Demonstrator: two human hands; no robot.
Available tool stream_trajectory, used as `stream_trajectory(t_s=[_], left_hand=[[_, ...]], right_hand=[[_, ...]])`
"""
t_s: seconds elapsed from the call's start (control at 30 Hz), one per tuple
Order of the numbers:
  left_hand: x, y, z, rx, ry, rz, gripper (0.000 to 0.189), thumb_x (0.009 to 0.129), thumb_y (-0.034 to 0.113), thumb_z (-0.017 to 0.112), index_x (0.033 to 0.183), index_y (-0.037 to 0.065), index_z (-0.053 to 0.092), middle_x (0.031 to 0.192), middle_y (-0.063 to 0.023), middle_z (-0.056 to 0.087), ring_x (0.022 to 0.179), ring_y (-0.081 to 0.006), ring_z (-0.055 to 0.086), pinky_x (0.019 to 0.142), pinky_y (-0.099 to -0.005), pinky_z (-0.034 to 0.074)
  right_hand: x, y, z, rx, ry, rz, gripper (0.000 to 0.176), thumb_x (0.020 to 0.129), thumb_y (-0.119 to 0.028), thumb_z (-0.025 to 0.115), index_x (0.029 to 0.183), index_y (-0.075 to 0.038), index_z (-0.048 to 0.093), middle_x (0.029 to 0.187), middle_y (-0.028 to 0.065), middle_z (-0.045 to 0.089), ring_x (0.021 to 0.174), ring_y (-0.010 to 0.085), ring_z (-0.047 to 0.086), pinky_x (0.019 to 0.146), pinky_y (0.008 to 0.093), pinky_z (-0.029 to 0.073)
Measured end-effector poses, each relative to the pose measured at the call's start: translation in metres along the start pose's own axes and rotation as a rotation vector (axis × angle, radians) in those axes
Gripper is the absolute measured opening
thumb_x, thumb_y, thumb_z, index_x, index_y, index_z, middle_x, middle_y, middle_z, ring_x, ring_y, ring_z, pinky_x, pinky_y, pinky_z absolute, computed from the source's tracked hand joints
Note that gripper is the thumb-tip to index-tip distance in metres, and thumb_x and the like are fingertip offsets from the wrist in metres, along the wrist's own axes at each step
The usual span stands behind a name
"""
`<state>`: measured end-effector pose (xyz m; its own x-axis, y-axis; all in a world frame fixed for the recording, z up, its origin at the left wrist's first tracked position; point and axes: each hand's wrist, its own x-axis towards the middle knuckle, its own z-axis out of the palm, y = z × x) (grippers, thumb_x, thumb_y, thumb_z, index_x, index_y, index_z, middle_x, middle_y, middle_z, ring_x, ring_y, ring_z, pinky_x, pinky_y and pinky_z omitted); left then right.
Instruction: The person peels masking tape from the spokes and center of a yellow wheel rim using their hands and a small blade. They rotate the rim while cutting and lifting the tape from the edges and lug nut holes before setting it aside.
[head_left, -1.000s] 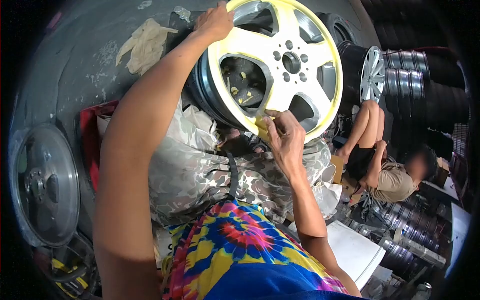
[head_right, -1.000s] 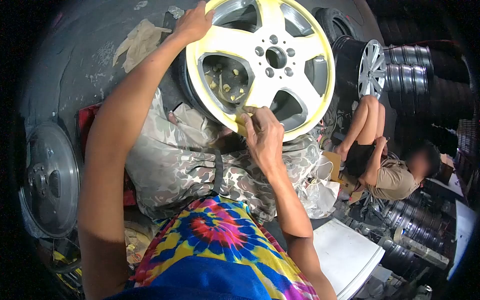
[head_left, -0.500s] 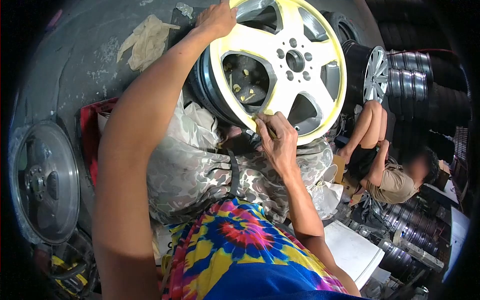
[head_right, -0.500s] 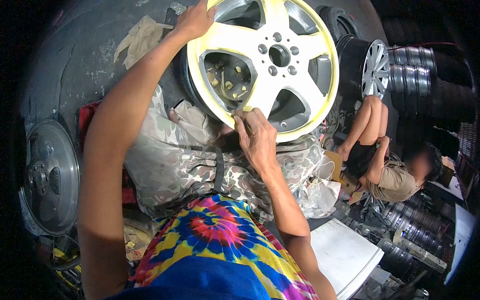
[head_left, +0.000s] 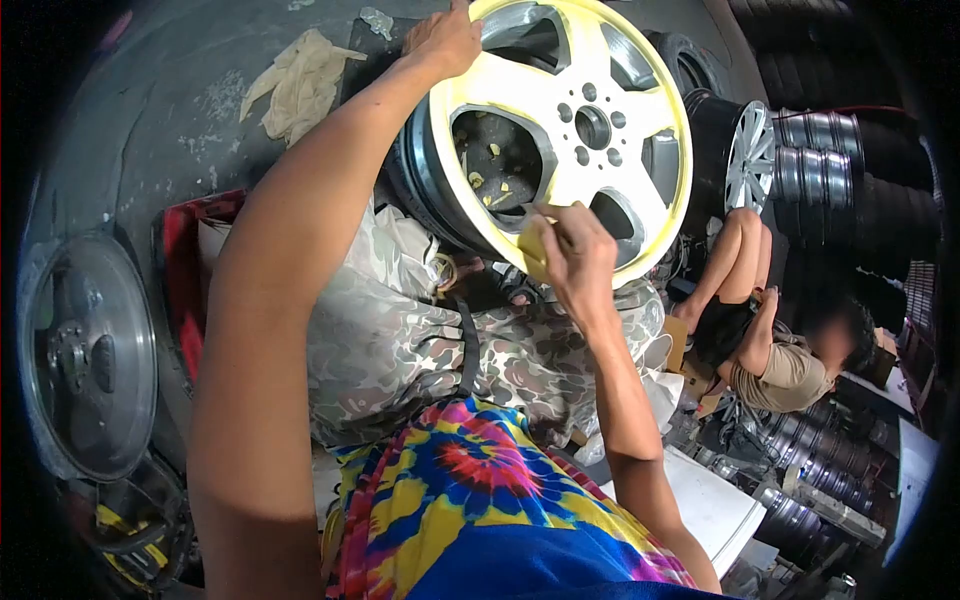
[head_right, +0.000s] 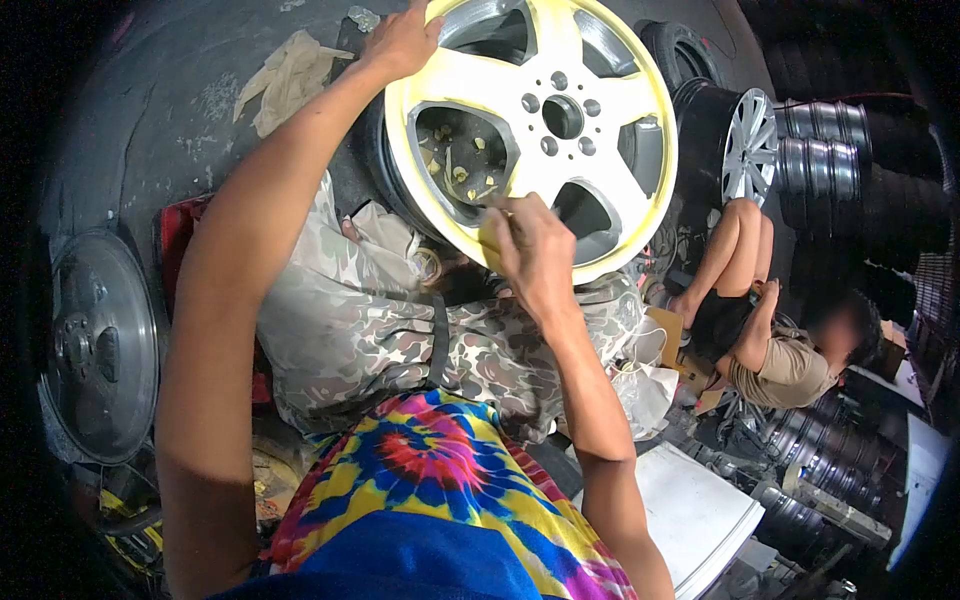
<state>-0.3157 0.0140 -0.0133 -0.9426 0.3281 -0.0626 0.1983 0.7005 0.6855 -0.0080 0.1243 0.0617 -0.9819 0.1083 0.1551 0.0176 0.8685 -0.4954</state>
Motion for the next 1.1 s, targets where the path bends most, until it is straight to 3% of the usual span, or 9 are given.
stream_trajectory(t_s=[0.07, 0.3, 0.57, 0.67, 0.73, 1.1], left_hand=[[0.0, -0.004, 0.004, -0.011, 0.032, 0.019, 0.043, 0.107, 0.036, 0.053, 0.135, 0.004, 0.052, 0.127, -0.0299, 0.068, 0.122, -0.0495, 0.064, 0.102, -0.0591, 0.05], [0.001, -0.003, 0.002, -0.023, 0.006, 0.013, 0.046, 0.106, 0.035, 0.053, 0.141, 0.004, 0.05, 0.128, -0.0301, 0.068, 0.122, -0.0491, 0.064, 0.103, -0.0581, 0.05], [0.0, 0.0, -0.001, -0.036, 0.013, 0.006, 0.044, 0.105, 0.034, 0.054, 0.138, 0.004, 0.053, 0.127, -0.0299, 0.069, 0.122, -0.0497, 0.064, 0.103, -0.0588, 0.05], [0.0, -0.001, 0.0, -0.015, 0.005, 0.005, 0.044, 0.105, 0.034, 0.054, 0.137, 0.003, 0.053, 0.127, -0.0302, 0.068, 0.122, -0.0499, 0.063, 0.103, -0.0589, 0.05], [0.0, 0.0, 0.001, -0.014, -0.003, 0.006, 0.044, 0.105, 0.034, 0.054, 0.137, 0.003, 0.053, 0.127, -0.0303, 0.068, 0.122, -0.05, 0.063, 0.103, -0.059, 0.05], [0.001, -0.002, 0.001, -0.003, 0.008, 0.006, 0.044, 0.106, 0.036, 0.054, 0.137, 0.004, 0.052, 0.127, -0.032, 0.067, 0.123, -0.0512, 0.062, 0.103, -0.06, 0.049]], right_hand=[[-0.005, -0.012, -0.016, 0.025, 0.058, 0.217, 0.014, 0.097, -0.006, 0.072, 0.108, 0.001, 0.076, 0.087, 0.0159, 0.065, 0.074, 0.0291, 0.067, 0.069, 0.0384, 0.053], [-0.02, -0.008, -0.001, 0.068, -0.003, 0.123, 0.014, 0.097, -0.009, 0.074, 0.106, 0.001, 0.075, 0.091, 0.0168, 0.069, 0.072, 0.0344, 0.068, 0.067, 0.0401, 0.054], [-0.018, -0.005, -0.01, -0.099, -0.005, 0.094, 0.016, 0.095, -0.008, 0.073, 0.11, -0.001, 0.074, 0.093, 0.0173, 0.064, 0.074, 0.0386, 0.067, 0.067, 0.0436, 0.054], [-0.022, -0.014, -0.007, -0.052, -0.037, 0.117, 0.016, 0.097, -0.006, 0.07, 0.111, -0.001, 0.073, 0.093, 0.0178, 0.062, 0.076, 0.0384, 0.067, 0.069, 0.0446, 0.054], [-0.021, -0.023, 0.0, 0.134, 0.029, 0.243, 0.015, 0.098, -0.006, 0.069, 0.11, 0.001, 0.073, 0.092, 0.0181, 0.062, 0.076, 0.0377, 0.067, 0.069, 0.045, 0.053], [-0.016, -0.028, 0.018, 0.062, 0.015, 0.25, 0.011, 0.096, -0.006, 0.069, 0.105, 0.001, 0.071, 0.092, 0.0202, 0.06, 0.075, 0.0424, 0.065, 0.068, 0.0478, 0.051]])
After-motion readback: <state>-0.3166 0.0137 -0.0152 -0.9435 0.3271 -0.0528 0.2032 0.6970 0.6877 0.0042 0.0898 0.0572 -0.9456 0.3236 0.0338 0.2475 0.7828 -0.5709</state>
